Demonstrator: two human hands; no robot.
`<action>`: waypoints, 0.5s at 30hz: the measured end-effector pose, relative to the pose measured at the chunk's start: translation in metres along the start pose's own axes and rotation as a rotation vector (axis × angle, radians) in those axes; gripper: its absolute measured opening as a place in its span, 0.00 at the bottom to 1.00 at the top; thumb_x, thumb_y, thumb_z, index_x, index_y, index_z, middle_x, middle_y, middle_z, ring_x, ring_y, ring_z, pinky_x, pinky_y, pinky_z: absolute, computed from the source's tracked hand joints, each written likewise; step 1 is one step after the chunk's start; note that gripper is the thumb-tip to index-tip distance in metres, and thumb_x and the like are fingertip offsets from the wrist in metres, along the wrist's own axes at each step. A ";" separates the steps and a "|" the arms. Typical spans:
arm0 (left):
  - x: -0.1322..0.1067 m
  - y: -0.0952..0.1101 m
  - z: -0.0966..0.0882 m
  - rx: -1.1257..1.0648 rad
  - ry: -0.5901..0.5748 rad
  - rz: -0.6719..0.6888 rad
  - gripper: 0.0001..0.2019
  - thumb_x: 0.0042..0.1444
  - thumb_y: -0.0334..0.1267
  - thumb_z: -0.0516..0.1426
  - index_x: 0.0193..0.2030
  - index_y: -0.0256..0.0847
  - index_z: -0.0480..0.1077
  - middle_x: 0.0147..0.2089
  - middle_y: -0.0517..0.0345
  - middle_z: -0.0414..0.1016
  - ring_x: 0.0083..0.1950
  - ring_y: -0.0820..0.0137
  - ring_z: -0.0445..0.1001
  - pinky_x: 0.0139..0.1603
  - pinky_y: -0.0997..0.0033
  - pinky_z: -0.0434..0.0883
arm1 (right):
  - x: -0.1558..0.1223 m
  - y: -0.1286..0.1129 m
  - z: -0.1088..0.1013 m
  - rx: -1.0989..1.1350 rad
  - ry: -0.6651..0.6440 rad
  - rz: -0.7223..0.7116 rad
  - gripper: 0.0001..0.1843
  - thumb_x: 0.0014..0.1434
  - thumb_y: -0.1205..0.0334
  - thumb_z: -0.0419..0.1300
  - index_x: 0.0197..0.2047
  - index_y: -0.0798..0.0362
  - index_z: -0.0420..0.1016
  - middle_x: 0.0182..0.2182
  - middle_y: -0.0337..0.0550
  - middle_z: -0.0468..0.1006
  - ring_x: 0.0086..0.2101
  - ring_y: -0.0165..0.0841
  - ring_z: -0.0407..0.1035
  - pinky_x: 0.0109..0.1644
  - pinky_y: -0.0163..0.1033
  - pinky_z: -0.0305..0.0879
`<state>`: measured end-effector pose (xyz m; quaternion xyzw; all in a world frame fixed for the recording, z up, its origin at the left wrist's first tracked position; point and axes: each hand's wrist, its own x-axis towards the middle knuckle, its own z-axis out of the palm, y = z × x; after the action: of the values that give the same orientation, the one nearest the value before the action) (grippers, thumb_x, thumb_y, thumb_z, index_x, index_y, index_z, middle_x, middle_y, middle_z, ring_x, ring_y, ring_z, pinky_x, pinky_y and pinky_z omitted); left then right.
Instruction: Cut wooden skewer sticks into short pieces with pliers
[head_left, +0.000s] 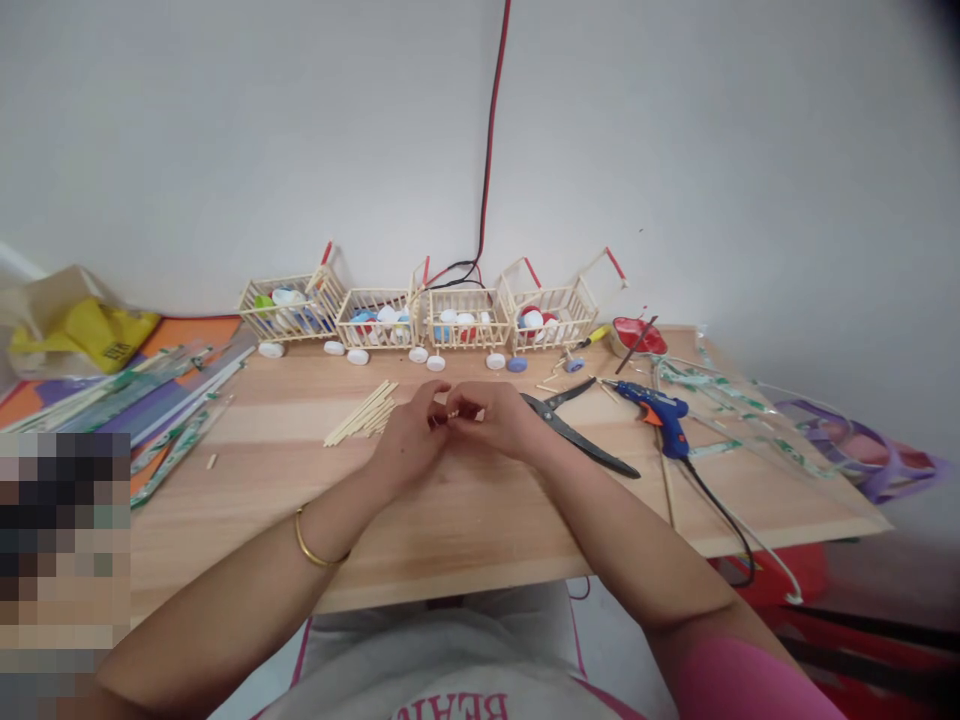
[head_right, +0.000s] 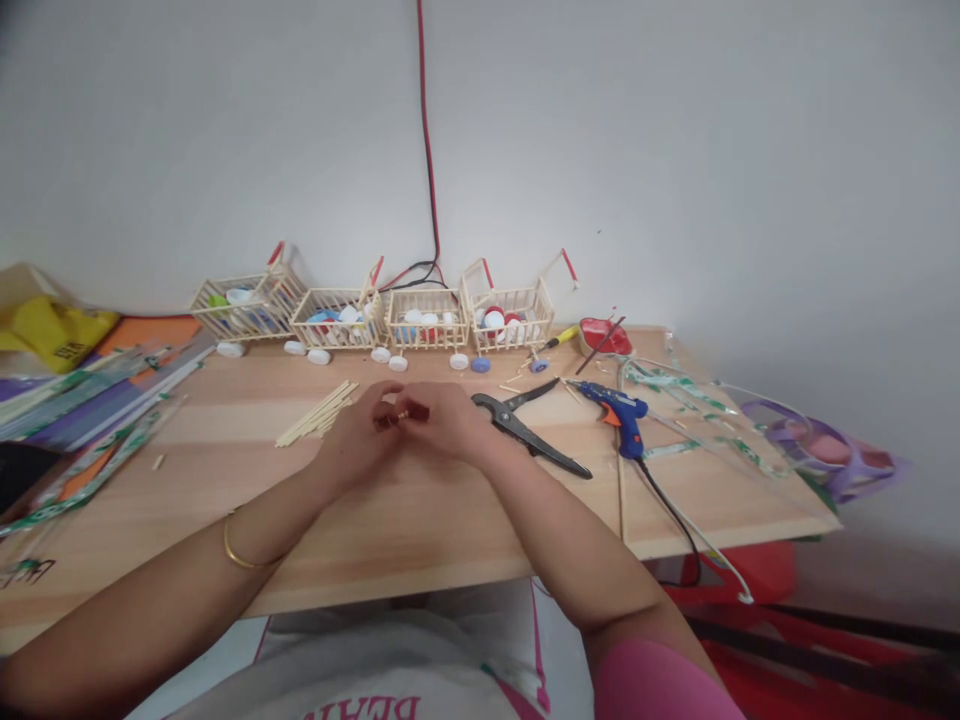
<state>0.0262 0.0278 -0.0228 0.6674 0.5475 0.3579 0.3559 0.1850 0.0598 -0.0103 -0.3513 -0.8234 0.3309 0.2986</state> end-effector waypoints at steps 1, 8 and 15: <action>-0.001 -0.001 0.001 0.014 -0.011 -0.004 0.24 0.46 0.29 0.57 0.52 0.44 0.63 0.35 0.56 0.78 0.37 0.63 0.74 0.39 0.69 0.63 | 0.000 0.000 0.001 -0.025 -0.018 -0.008 0.04 0.49 0.71 0.56 0.30 0.55 0.70 0.25 0.36 0.71 0.26 0.26 0.62 0.32 0.30 0.57; -0.002 -0.004 0.005 0.170 -0.040 -0.014 0.30 0.47 0.29 0.55 0.60 0.41 0.58 0.35 0.54 0.78 0.39 0.61 0.74 0.40 0.68 0.64 | 0.000 0.009 0.005 -0.036 -0.082 0.013 0.03 0.48 0.71 0.57 0.28 0.55 0.69 0.23 0.34 0.68 0.25 0.25 0.60 0.30 0.29 0.55; -0.001 -0.002 0.005 0.350 -0.045 -0.073 0.32 0.49 0.29 0.53 0.63 0.35 0.54 0.39 0.51 0.77 0.42 0.62 0.74 0.43 0.66 0.66 | 0.000 0.010 0.004 0.040 -0.113 0.017 0.03 0.52 0.67 0.59 0.31 0.55 0.74 0.27 0.37 0.75 0.29 0.27 0.66 0.33 0.31 0.58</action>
<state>0.0290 0.0267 -0.0272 0.7068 0.6171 0.2290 0.2591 0.1853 0.0640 -0.0206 -0.3329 -0.8291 0.3691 0.2559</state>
